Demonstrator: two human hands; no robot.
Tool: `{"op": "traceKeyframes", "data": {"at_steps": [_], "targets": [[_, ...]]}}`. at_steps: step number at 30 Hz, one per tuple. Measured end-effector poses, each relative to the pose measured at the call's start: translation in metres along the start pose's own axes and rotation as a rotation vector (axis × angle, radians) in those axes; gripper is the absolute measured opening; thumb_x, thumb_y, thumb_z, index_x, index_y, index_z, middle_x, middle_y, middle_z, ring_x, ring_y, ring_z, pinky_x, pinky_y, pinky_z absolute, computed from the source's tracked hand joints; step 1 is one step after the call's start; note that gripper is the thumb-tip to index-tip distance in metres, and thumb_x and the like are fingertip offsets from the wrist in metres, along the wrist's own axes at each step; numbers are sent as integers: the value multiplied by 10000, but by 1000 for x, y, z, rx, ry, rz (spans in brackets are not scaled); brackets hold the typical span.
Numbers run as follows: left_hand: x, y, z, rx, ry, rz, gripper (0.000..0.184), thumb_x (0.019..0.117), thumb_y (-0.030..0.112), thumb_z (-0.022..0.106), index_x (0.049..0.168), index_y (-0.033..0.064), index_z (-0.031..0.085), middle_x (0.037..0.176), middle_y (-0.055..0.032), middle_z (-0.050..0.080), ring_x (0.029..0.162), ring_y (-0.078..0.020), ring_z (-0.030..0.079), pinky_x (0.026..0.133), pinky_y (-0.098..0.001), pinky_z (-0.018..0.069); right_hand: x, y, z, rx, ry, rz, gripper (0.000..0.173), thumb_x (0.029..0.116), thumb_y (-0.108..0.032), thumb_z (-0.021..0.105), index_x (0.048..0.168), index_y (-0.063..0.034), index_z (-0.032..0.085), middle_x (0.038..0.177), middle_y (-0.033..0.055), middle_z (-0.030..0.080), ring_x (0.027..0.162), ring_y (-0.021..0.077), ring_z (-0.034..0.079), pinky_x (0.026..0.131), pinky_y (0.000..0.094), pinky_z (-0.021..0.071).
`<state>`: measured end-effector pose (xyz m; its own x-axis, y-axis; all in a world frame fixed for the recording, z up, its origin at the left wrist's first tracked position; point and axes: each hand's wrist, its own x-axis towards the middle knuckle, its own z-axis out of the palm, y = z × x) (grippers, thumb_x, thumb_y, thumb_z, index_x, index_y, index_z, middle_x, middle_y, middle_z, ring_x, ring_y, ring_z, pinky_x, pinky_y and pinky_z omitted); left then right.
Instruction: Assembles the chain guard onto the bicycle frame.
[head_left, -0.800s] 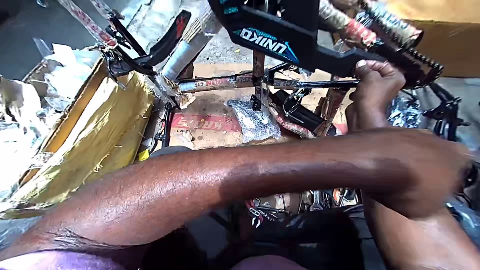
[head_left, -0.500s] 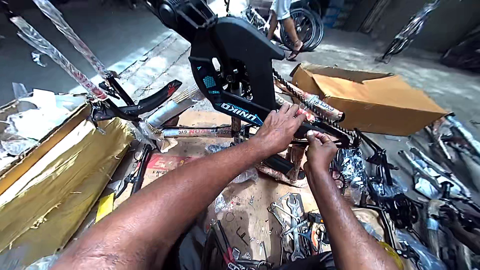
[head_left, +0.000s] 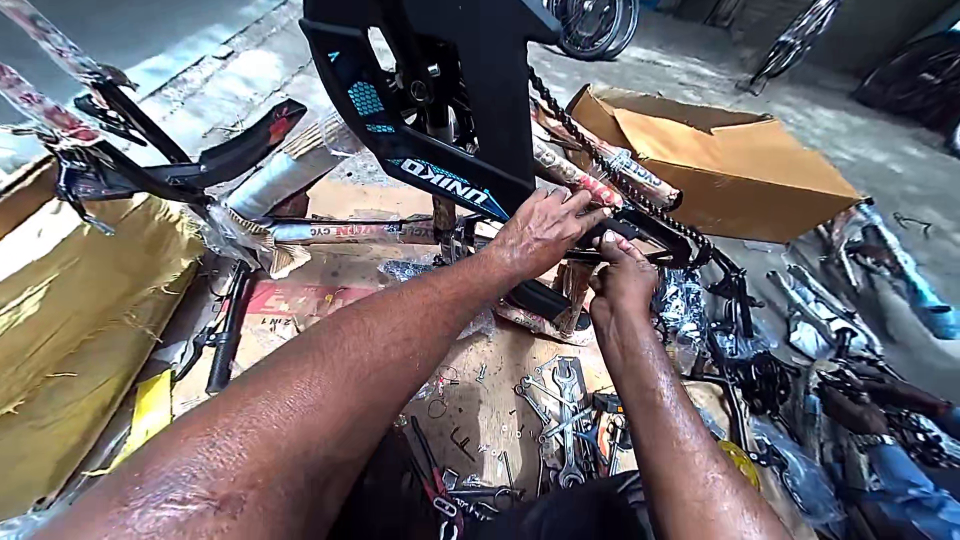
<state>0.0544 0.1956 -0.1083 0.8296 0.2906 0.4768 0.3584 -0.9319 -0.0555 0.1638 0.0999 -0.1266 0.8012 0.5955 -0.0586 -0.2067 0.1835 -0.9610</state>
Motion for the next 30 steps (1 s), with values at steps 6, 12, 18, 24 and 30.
{"op": "traceKeyframes", "data": {"at_steps": [6, 12, 18, 24, 30], "targets": [[-1, -4, 1, 17, 61, 30, 557, 987, -10, 512, 1482, 241, 561, 1213, -209, 627, 1030, -384, 629, 885, -483, 504, 15, 14, -13, -277, -35, -383, 83, 929, -103, 741, 997, -60, 720, 846, 11, 710, 732, 65, 668, 680, 248, 568], [1, -7, 2, -13, 73, 37, 474, 995, 40, 527, 1421, 220, 627, 1305, -205, 626, 1080, -371, 631, 901, -483, 490, 25, 15, -22, -376, -67, -444, 97, 930, -142, 746, 1006, -82, 748, 849, -14, 720, 725, 39, 642, 652, 227, 518], [1, -6, -2, -21, 56, 30, 552, 972, 15, 562, 1473, 247, 571, 1210, -212, 628, 1088, -383, 621, 905, -495, 480, 7, -1, -9, -46, -22, -59, 37, 969, -87, 688, 1001, -71, 701, 816, 7, 667, 477, 38, 447, 397, 180, 337], [4, -6, -1, -34, 35, 21, 498, 967, 1, 540, 1396, 231, 642, 1224, -207, 627, 1083, -378, 615, 875, -499, 471, 6, -8, -11, -1, -67, 59, 35, 988, -124, 656, 982, -91, 669, 813, -7, 681, 437, 12, 396, 372, 163, 273], [2, -8, -2, -35, 8, 32, 467, 987, 35, 537, 1404, 221, 637, 1220, -199, 630, 1085, -377, 613, 907, -502, 461, 8, -13, -9, 214, -107, 276, 73, 1017, -161, 590, 983, -106, 624, 807, -23, 660, 416, -6, 363, 368, 135, 271]]}}
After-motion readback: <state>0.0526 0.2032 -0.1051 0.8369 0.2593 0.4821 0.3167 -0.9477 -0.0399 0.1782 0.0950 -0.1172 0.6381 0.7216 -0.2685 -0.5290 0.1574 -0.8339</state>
